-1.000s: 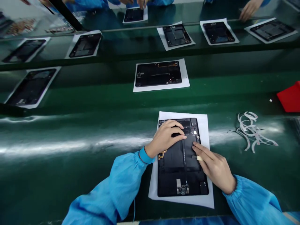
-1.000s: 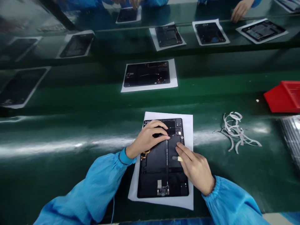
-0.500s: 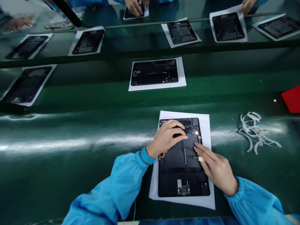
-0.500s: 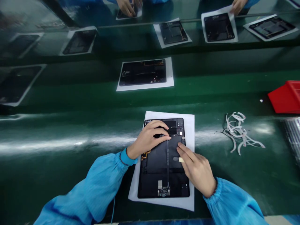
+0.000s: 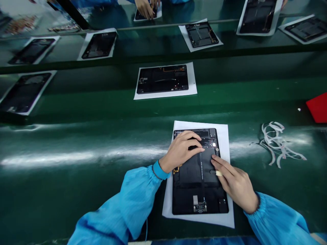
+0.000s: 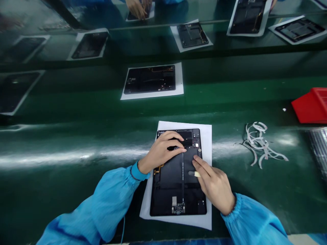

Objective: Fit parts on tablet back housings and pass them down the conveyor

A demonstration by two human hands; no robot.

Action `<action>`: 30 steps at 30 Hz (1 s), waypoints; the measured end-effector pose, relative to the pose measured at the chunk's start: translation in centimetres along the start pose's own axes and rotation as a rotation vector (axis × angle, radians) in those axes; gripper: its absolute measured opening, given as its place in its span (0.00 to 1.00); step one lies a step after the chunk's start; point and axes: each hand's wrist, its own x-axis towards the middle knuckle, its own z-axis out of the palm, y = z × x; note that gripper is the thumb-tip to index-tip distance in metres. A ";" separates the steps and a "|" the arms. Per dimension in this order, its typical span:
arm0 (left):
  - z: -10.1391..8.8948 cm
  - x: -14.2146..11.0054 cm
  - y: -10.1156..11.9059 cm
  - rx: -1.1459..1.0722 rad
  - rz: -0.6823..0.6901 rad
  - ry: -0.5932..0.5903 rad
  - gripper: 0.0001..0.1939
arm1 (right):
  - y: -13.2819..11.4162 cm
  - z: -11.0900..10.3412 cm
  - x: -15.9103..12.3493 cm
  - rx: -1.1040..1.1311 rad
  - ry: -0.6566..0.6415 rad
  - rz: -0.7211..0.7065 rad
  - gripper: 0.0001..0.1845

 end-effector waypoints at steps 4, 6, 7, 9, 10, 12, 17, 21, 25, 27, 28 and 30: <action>0.0 -0.1 0.0 0.008 0.004 -0.003 0.06 | 0.0 0.0 -0.1 -0.001 -0.006 0.017 0.19; 0.1 -0.1 -0.1 0.016 0.010 -0.003 0.06 | -0.4 -0.3 -0.4 0.027 0.052 0.019 0.18; 0.1 -0.1 -0.2 0.021 0.015 -0.001 0.06 | -0.8 -0.5 -0.7 0.047 0.099 0.001 0.16; 0.2 -0.1 -0.2 0.028 0.029 0.005 0.06 | -1.8 -1.0 -1.2 0.086 0.179 -0.099 0.14; 0.2 -0.1 -0.2 0.031 0.037 0.008 0.06 | -2.3 -1.2 -1.4 0.092 0.184 -0.162 0.13; 0.2 -0.1 -0.2 0.034 0.049 0.011 0.06 | -3.5 -1.5 -1.8 0.065 0.125 -0.260 0.13; 0.2 -0.2 0.1 0.060 0.022 0.006 0.06 | -4.3 -0.8 -1.0 -0.085 -0.011 -0.313 0.15; 0.4 -0.4 0.3 0.080 -0.024 0.004 0.09 | -2.9 -0.1 0.9 -0.173 -0.039 -0.279 0.18; 0.3 0.0 0.3 0.024 -0.082 0.081 0.11 | -1.2 0.0 3.1 -0.252 -0.092 -0.194 0.20; 0.0 -0.1 0.5 -0.017 -0.130 0.194 0.07 | -0.7 -0.1 4.1 -0.288 -0.118 -0.156 0.20; -0.1 -0.5 0.6 -0.012 -0.153 0.253 0.06 | -0.5 -0.1 4.5 -0.301 -0.128 -0.141 0.19; -0.3 -2.0 1.3 0.057 -0.173 0.323 0.05 | -0.4 0.0 5.0 -0.313 -0.144 -0.110 0.19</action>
